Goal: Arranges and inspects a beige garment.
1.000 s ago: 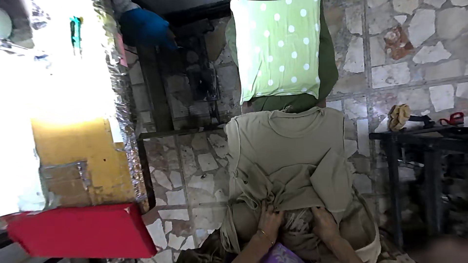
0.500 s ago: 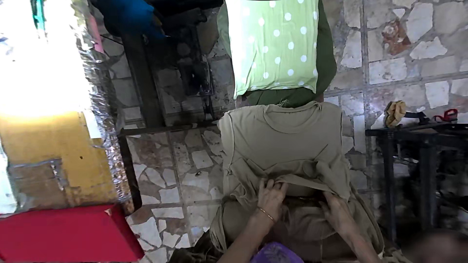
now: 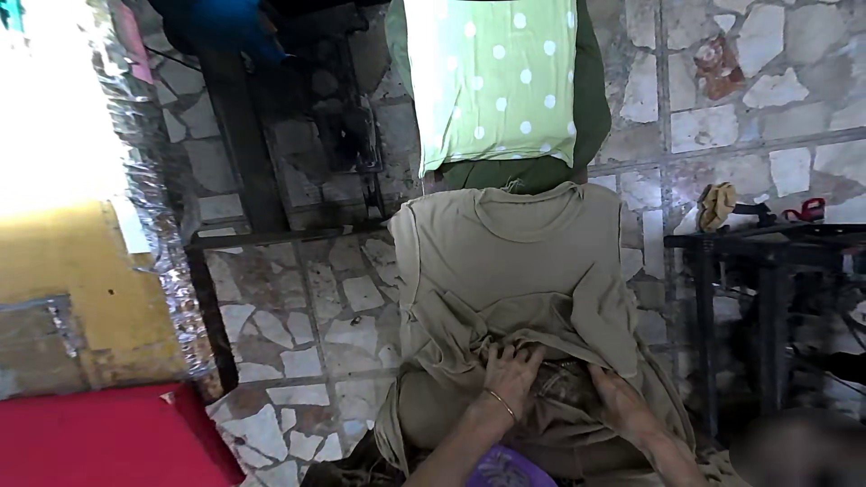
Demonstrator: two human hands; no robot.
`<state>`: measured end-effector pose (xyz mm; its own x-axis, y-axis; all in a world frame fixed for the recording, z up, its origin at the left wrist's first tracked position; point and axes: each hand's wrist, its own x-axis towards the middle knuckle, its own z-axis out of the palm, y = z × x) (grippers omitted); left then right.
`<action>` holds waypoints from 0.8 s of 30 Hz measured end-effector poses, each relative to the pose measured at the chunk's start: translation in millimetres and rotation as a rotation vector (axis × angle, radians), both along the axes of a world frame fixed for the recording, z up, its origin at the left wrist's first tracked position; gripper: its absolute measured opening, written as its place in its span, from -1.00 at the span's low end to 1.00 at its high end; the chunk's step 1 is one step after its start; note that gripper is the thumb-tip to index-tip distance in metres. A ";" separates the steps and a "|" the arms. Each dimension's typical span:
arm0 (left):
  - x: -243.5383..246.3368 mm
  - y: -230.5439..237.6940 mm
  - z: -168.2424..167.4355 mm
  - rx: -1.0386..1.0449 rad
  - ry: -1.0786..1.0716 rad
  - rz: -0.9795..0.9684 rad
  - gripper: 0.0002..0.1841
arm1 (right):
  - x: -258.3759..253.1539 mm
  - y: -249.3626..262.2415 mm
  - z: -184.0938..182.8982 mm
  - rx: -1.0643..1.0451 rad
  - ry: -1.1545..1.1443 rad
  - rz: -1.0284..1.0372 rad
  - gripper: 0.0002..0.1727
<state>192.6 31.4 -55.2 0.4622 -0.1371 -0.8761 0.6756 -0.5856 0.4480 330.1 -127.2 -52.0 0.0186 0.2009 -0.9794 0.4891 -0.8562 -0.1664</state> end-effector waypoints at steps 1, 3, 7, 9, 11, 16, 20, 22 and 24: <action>1.1 -1.5 -1.6 -0.021 -0.008 0.005 -0.16 | 0.4 -0.1 -1.5 0.000 -0.001 -0.003 0.04; 0.8 -7.6 -5.9 -0.064 -0.025 -0.006 -0.26 | 0.6 -0.8 -3.9 0.008 -0.002 -0.013 0.05; -7.3 -26.6 -13.2 -0.121 -0.039 -0.108 -0.45 | 1.9 -0.3 -5.6 0.022 -0.016 -0.083 -0.01; -11.2 -30.9 -11.2 -0.129 -0.024 -0.129 -0.43 | 2.6 0.6 -6.0 0.016 -0.029 -0.099 0.01; -14.1 -33.4 -7.8 -0.142 0.000 -0.136 -0.41 | 3.1 1.4 -6.6 0.006 -0.045 -0.103 0.03; -20.7 -36.6 -6.6 -0.135 -0.012 -0.125 -0.44 | 3.6 7.5 -9.9 -0.020 -0.052 -0.089 -0.01; -25.6 -34.5 -5.3 -0.163 -0.021 -0.124 -0.50 | 3.7 3.6 -7.2 0.033 -0.031 -0.121 -0.10; -32.2 -24.7 0.3 -0.191 -0.041 -0.104 -0.54 | 1.7 -16.6 -3.8 0.289 -0.074 -0.341 -0.37; -41.1 -10.1 14.1 -0.210 -0.066 -0.092 -0.51 | -0.7 -41.1 7.7 0.505 -0.220 -0.571 -0.61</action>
<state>151.5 21.3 -41.1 0.4946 -0.3572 -0.7924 0.5889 -0.5328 0.6077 329.4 -168.3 -44.3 0.4350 0.5213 -0.7342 0.0635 -0.8311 -0.5525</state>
